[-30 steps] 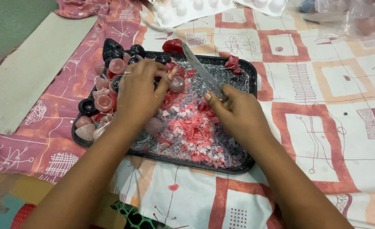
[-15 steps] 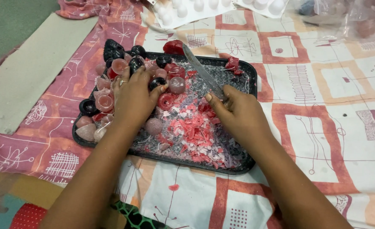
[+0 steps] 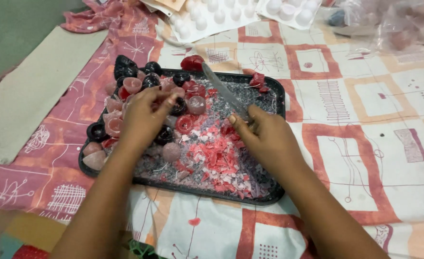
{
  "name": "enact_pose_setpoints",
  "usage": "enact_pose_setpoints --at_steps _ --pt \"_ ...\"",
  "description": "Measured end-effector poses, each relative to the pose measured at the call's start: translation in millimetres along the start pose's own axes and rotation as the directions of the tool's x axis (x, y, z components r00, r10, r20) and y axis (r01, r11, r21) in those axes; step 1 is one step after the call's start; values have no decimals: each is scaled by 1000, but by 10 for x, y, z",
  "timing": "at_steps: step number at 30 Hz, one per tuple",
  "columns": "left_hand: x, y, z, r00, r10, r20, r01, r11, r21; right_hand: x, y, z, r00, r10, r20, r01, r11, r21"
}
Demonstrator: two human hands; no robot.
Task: Using a knife to scrape and clean excess wax from small molded candle pieces on a tray.
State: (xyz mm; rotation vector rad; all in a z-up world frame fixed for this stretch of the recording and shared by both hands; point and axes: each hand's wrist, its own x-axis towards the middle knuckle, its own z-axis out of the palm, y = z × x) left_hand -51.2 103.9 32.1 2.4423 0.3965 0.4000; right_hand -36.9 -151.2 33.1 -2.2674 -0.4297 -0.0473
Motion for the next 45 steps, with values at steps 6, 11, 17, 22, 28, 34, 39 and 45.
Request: enact_pose_setpoints --at_steps 6,11,17,22,28,34,39,45 --pt "177 -426 -135 999 50 -1 -43 841 -540 1 -22 -37 1000 23 -8 -23 998 51" --pt "37 -439 -304 989 74 -132 -108 955 -277 -15 -41 -76 999 54 -8 -53 995 80" --pt "-176 -581 -443 930 292 -224 -244 945 219 -2 -47 -76 997 79 -2 -79 995 68" --pt "-322 -558 -487 975 160 -156 -122 966 229 5 -26 -52 998 62 -6 -62 998 22" --pt "-340 -815 -400 969 234 80 -246 946 211 6 -18 -37 998 68 5 -68 997 31" --pt "-341 -794 -351 970 213 114 -238 921 308 9 -21 -40 998 64 11 -64 997 32" --pt "-372 -691 -348 931 360 58 -348 830 435 -14 -19 -34 999 48 5 -48 997 56" --pt "-355 -587 -362 894 445 50 -411 771 488 -4 0 -21 1000 24 9 -24 1000 19"
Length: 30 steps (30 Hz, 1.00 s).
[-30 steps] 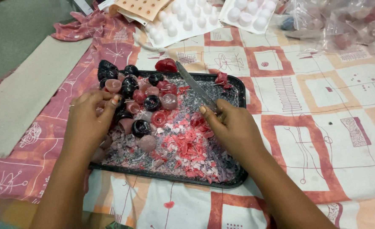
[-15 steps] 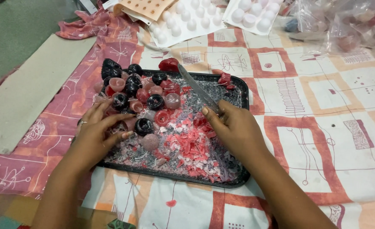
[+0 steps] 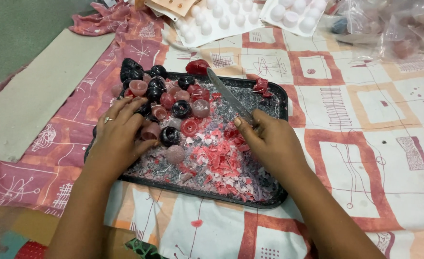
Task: Using a knife to scrape and clean excess wax from small molded candle pieces on a tray.
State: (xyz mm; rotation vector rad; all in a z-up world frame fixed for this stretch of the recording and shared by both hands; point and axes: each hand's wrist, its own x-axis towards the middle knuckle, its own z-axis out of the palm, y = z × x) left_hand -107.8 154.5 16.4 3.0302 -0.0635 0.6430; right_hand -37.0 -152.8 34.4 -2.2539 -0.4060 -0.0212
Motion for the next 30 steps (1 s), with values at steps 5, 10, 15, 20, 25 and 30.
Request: enact_pose_setpoints --at_steps 5,10,15,20,25,30 --pt "-182 31 -86 989 -8 -150 -7 995 -95 -22 -43 -34 999 30 11 -30 997 68" --pt "-235 86 -205 968 -17 -252 -14 993 -121 -3 -2 3 1000 22 -3 -22 998 61" --pt "70 378 -150 991 -72 -117 29 943 -331 11 30 -25 1000 -7 -20 8 997 74" --pt "512 940 16 993 118 -7 -103 829 -550 87 199 4 995 -11 -95 23 992 126" --pt "886 1261 348 962 270 -43 -233 730 -642 170 357 1 978 -100 -181 144 958 247" --pt "980 1296 523 966 259 16 -145 588 -796 182 260 -68 985 174 -24 -145 882 448"
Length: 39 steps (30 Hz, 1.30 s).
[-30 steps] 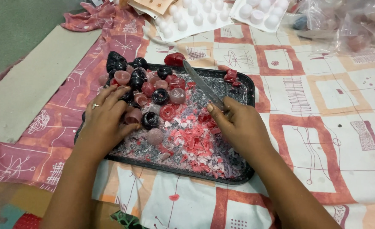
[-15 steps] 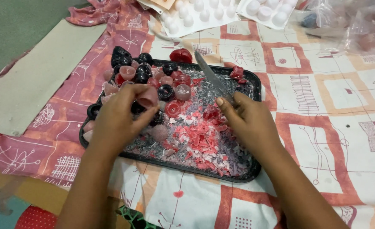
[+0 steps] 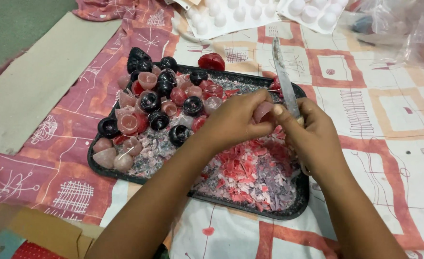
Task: Using a knife to scrape and clean excess wax from small molded candle pieces on a tray.
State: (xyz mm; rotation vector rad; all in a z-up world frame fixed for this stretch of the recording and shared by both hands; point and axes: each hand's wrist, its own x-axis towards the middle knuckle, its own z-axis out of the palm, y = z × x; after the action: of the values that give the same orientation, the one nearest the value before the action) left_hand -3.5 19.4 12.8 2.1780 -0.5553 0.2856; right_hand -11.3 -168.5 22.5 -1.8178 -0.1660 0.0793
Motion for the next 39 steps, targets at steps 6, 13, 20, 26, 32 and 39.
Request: enact_pose_setpoints --at_steps 6,13,20,26,32,39 --pt "-130 -36 -67 997 -59 46 49 981 190 -12 -45 52 998 -27 60 46 936 -350" --pt "-176 -106 -42 996 -17 92 -5 972 234 -28 32 37 997 76 7 -71 955 -290" --pt "-191 16 -117 980 -37 196 31 999 35 -45 68 27 997 63 -40 -71 967 -246" --pt "-174 -112 -53 971 -102 216 120 990 -75 -25 158 24 999 42 17 -40 992 -122" --pt "-130 -278 76 974 -83 210 147 939 -311 -85 78 40 960 -248 133 262 960 -102" --pt "-99 -447 146 942 -76 326 222 871 -439 -109 13 41 992 -42 115 87 900 -427"
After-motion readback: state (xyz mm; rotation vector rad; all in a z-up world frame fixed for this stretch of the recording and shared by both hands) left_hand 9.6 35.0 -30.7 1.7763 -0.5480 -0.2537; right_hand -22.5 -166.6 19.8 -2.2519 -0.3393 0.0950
